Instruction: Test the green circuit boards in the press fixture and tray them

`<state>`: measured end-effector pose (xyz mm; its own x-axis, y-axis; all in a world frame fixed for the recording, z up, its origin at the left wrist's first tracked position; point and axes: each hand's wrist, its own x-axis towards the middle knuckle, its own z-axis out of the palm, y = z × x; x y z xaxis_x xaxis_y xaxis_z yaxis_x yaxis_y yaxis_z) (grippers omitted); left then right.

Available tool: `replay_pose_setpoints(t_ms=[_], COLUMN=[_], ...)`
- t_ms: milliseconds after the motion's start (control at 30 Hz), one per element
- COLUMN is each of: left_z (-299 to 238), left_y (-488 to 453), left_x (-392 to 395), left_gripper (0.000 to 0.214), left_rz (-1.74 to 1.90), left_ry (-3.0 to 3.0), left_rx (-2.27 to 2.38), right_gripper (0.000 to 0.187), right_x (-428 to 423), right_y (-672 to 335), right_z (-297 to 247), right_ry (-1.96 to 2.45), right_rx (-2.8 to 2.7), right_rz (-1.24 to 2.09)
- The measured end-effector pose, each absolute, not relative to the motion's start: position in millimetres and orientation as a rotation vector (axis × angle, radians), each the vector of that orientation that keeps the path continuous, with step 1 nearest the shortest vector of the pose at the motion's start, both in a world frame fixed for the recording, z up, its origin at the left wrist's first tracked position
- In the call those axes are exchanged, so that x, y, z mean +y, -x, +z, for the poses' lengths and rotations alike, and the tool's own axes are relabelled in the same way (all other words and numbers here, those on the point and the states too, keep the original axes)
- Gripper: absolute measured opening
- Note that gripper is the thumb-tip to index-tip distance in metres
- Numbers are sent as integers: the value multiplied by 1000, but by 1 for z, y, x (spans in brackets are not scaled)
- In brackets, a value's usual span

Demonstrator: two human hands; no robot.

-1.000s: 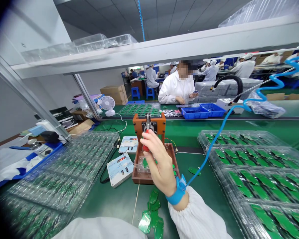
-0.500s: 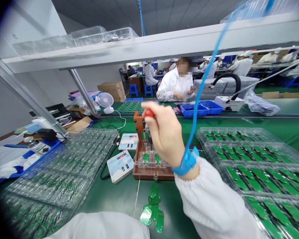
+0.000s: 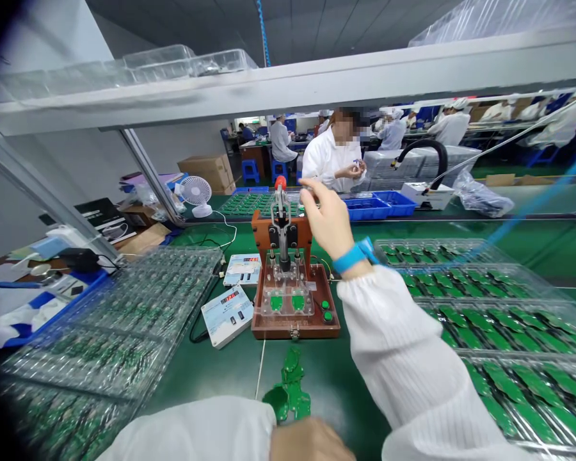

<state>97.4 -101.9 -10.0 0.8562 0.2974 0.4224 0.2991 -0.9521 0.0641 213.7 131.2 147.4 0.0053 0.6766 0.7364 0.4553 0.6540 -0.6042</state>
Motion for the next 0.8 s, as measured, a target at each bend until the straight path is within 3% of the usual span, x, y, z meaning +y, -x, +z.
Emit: replay_pose_setpoints(t_ms=[100,200,333,467,800], left_z=[-9,-1,1,-8,-11], left_y=[-72,-35,-7,-9,-13], left_x=[-64,-29,0,8,-2], left_gripper=[36,31,8,28,15], left_rz=[-1001,-1548,-1391,-1221,-1681], left_ry=[2946,2586,2396,2445,2320], left_rx=[-628,-1141,-1581,-1729,-1815], right_gripper=[33,28,24,23,22], right_x=[97,68,41,34,18], right_y=[-240,-248,-231,-217,-213], right_z=[94,40,-3,-12,-3], right_ry=[1095,1177,1184,1190,1130], right_rx=[-1512,-1602,-1810,-1862,-1648], right_rz=[205,283,388,464,888])
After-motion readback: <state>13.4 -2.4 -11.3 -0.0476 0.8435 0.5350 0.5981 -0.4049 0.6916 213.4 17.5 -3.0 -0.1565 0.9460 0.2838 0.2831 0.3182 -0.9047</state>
